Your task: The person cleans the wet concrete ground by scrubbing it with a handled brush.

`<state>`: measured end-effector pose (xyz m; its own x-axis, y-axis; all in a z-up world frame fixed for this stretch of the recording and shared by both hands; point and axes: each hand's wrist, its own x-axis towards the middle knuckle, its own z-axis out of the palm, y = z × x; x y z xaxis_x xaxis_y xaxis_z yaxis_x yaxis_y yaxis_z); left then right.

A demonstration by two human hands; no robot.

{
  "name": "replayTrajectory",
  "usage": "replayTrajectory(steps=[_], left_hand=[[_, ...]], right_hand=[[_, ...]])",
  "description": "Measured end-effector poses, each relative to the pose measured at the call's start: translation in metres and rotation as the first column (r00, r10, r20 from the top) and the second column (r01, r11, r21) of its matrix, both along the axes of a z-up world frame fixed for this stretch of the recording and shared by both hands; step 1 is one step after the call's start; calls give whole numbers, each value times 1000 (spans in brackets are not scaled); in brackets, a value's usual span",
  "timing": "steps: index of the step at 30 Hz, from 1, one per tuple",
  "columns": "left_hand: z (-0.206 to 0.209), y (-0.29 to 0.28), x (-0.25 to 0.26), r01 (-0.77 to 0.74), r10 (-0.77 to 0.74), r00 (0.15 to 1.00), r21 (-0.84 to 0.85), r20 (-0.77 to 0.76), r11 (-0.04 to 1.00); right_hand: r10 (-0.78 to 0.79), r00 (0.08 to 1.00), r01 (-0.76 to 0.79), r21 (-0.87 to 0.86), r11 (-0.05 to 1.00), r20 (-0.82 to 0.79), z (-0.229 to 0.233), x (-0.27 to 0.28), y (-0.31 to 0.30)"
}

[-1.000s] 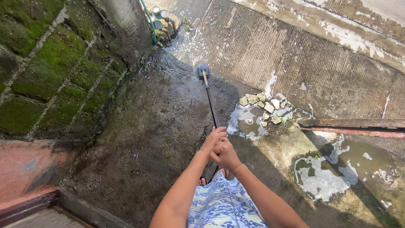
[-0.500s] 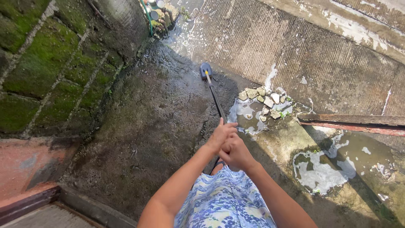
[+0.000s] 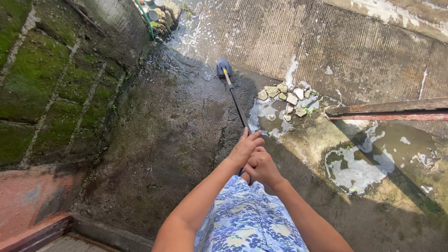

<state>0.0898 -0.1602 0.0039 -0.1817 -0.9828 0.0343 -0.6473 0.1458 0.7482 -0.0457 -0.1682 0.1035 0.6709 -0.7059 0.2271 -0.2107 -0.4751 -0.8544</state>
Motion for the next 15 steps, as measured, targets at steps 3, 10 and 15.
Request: replayTrajectory(steps=[3, 10, 15], left_hand=[[7, 19, -28, 126, -133, 987, -75, -89, 989], [-43, -32, -14, 60, -123, 971, 290, 204, 955], [-23, -27, -4, 110, -269, 869, 370, 414, 923]], right_hand=[[33, 995, -22, 112, 993, -96, 28, -34, 20], [13, 998, -10, 49, 999, -58, -41, 5, -5], [-24, 998, 30, 127, 991, -51, -18, 1, -4]])
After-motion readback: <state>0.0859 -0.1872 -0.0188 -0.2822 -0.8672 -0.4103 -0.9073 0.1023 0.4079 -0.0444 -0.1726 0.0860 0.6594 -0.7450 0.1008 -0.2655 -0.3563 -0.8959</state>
